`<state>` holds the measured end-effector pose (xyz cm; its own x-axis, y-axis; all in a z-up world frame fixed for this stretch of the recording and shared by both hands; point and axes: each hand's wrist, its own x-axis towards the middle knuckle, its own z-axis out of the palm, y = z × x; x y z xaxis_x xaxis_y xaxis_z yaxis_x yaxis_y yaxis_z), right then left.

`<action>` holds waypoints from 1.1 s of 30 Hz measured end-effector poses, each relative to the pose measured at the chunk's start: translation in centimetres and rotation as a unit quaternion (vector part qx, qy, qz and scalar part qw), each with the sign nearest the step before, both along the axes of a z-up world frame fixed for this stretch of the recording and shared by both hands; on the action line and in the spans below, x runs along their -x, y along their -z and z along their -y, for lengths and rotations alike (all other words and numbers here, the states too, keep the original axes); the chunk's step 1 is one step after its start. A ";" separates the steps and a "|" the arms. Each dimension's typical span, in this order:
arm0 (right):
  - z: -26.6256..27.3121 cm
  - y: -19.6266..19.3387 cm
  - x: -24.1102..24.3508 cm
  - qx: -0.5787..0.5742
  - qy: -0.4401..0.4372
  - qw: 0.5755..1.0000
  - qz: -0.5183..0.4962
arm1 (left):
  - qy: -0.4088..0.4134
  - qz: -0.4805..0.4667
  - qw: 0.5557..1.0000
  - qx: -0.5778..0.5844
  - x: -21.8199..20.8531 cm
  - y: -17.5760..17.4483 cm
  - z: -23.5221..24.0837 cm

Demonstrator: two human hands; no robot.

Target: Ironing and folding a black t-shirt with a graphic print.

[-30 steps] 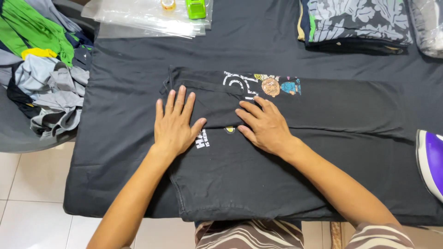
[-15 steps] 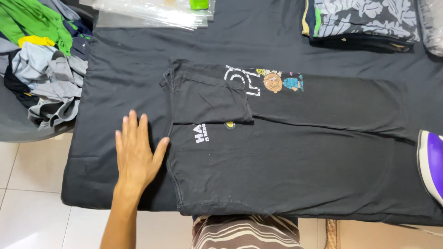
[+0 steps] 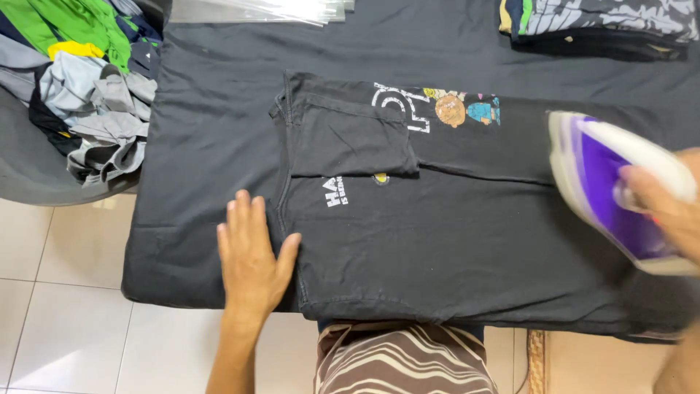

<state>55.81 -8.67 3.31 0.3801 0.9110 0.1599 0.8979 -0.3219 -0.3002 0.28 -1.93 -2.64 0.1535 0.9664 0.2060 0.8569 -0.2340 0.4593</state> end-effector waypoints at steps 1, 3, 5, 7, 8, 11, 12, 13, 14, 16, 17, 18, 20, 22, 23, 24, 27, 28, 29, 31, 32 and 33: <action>-2.1 -7.6 9.4 0.006 -0.005 1.000 -0.003 | 0.017 0.004 1.000 -0.008 -0.9 -0.6 -0.1; -6.6 -8.4 14.5 0.010 -0.132 0.987 0.091 | 0.031 -0.012 0.999 -0.013 -2.9 -0.4 -1.5; -11.0 -8.2 19.5 0.013 -0.254 0.949 0.184 | 0.045 -0.028 0.998 -0.021 -4.5 0.3 -2.5; -15.3 -7.2 24.4 0.076 -0.333 0.929 0.143 | 0.054 -0.044 0.998 -0.005 -5.8 1.3 -3.4; -16.4 -6.5 25.5 0.074 -0.334 0.929 0.144 | 0.053 -0.044 0.998 -0.007 -5.8 1.4 -3.5; -19.2 -4.4 27.5 0.091 -0.350 0.924 0.122 | 0.034 -0.078 0.996 -0.008 -5.9 2.0 -3.7; -20.0 -3.8 27.4 0.064 -0.352 0.925 0.125 | 0.032 -0.074 0.997 -0.014 -5.9 2.2 -3.8; -20.4 -3.0 27.3 0.041 -0.356 0.925 0.126 | 0.029 -0.071 0.997 -0.016 -5.8 2.4 -3.2; -20.5 -2.8 26.6 0.045 -0.355 0.925 0.125 | 0.030 -0.070 0.997 -0.012 -5.7 2.3 -3.1; -21.2 -2.7 24.9 0.016 -0.282 0.941 0.186 | 0.035 -0.061 0.997 -0.016 -5.7 2.2 -3.5; -20.6 -3.3 23.4 0.016 -0.278 0.942 0.188 | 0.039 -0.058 0.997 -0.017 -5.6 2.1 -3.5; -19.9 -3.9 21.9 0.059 -0.246 0.950 0.186 | 0.038 -0.058 0.998 -0.012 -5.6 2.1 -3.6; -17.7 -5.2 18.0 0.105 -0.208 0.955 0.183 | 0.041 -0.057 0.998 -0.005 -5.4 1.9 -3.6; -14.6 -6.5 13.3 0.151 -0.122 0.963 0.189 | 0.057 -0.010 0.998 -0.011 -4.9 1.9 -3.4; -12.5 -6.5 10.1 0.151 -0.116 0.963 0.192 | 0.062 -0.007 0.998 -0.013 -3.8 1.6 -3.0; -10.4 -6.6 6.8 0.165 -0.059 0.970 0.165 | 0.069 0.073 0.995 -0.011 -2.8 1.4 -2.7; -1.6 -4.7 -6.2 0.162 0.067 0.974 0.144 | 0.045 0.142 0.988 -0.045 -1.0 -1.0 -0.2; 2.0 -3.6 -11.0 0.139 0.118 0.973 0.145 | -0.006 0.122 0.988 -0.089 -0.5 -1.9 0.7; 4.5 -2.0 -15.9 0.143 0.132 0.970 0.147 | 0.008 0.128 0.988 -0.084 0.5 0.4 2.6; 10.0 1.0 -25.4 0.122 0.201 0.969 0.082 | -0.085 0.265 0.960 -0.004 3.1 4.9 6.4; 11.1 -0.3 -25.0 0.124 0.214 0.965 0.084 | -0.073 0.269 0.960 0.002 3.9 11.4 7.6; 11.6 -1.2 -24.7 0.132 0.253 0.955 0.082 | -0.136 0.185 0.954 0.192 5.6 17.2 10.0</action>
